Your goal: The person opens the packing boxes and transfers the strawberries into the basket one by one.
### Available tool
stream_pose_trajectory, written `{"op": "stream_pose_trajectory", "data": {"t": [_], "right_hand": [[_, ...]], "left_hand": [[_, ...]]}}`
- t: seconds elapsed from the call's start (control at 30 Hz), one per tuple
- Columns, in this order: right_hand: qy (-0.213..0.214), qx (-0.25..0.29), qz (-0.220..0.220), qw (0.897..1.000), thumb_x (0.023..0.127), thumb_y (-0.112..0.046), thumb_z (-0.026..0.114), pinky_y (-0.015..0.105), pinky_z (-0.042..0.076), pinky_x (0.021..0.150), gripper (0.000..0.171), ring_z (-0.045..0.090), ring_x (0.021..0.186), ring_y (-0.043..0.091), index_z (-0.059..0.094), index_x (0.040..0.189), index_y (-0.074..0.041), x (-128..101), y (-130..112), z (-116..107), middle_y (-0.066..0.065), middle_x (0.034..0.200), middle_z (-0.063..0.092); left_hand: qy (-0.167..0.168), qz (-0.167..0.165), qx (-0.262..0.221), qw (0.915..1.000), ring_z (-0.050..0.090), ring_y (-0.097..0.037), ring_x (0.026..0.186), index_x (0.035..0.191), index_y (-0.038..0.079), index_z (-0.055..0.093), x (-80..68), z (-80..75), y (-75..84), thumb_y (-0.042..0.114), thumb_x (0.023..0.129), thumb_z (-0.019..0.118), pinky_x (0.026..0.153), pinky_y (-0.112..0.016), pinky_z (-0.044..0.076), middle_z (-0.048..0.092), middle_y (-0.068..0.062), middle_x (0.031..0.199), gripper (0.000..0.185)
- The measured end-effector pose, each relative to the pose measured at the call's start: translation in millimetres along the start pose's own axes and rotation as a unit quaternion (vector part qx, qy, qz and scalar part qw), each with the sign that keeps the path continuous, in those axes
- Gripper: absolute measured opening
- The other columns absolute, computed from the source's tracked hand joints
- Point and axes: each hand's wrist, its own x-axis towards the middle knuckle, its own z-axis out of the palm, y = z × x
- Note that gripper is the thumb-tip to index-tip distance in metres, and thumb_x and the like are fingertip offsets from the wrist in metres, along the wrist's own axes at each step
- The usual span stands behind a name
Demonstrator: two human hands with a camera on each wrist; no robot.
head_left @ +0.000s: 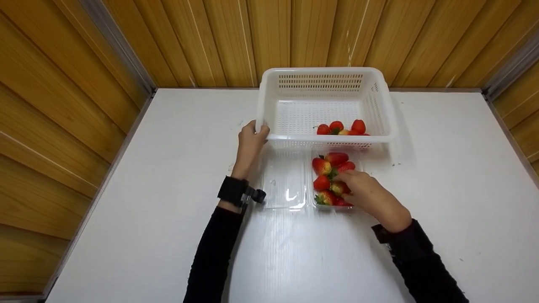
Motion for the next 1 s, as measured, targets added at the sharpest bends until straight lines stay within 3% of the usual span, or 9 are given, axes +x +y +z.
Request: {"op": "stream_pose_trajectory", "data": {"t": [0.3, 0.47, 0.6, 1.0], "right_hand": [[0.011, -0.015, -0.005, 1.000, 0.078, -0.003, 0.074, 0.044, 0.053, 0.080, 0.034, 0.057, 0.087, 0.027, 0.063, 0.110, 0.001, 5.8, 4.1, 7.2, 0.013, 0.097, 0.065], [0.014, -0.016, 0.003, 1.000, 0.078, -0.006, 0.074, 0.043, 0.054, 0.076, 0.031, 0.058, 0.083, 0.026, 0.064, 0.107, 0.000, 5.0, 5.6, 5.1, 0.012, 0.093, 0.065], [0.037, -0.015, -0.001, 0.999, 0.079, -0.008, 0.074, 0.043, 0.054, 0.076, 0.030, 0.058, 0.084, 0.027, 0.063, 0.106, 0.000, 1.8, 3.0, -0.2, 0.012, 0.093, 0.064], [0.103, 0.001, -0.018, 0.994, 0.077, -0.008, 0.076, 0.043, 0.054, 0.079, 0.036, 0.060, 0.088, 0.028, 0.063, 0.109, 0.001, -14.4, -9.6, -17.0, 0.015, 0.102, 0.064]], "left_hand": [[-0.005, 0.006, -0.010, 0.9999, 0.060, -0.017, 0.101, 0.114, -0.006, 0.059, 0.2, 0.1, 0.9, 0.017, 0.089, 0.052, 0.079, -0.029, 0.055, 0.063, -0.016, 0.113, 0.035], [-0.002, 0.007, 0.007, 0.9999, 0.061, -0.017, 0.097, 0.108, -0.002, 0.061, -1.2, -0.8, 0.3, 0.019, 0.089, 0.053, 0.077, -0.027, 0.055, 0.063, -0.011, 0.107, 0.030], [0.003, 0.015, 0.016, 0.9997, 0.061, -0.017, 0.090, 0.103, 0.001, 0.061, -2.3, -1.5, 0.5, 0.020, 0.088, 0.052, 0.075, -0.028, 0.054, 0.063, -0.009, 0.100, 0.026], [0.003, 0.013, 0.010, 0.9999, 0.061, -0.017, 0.093, 0.106, -0.001, 0.061, -1.5, -1.2, 0.3, 0.020, 0.088, 0.054, 0.076, -0.028, 0.055, 0.063, -0.010, 0.103, 0.028]]}}
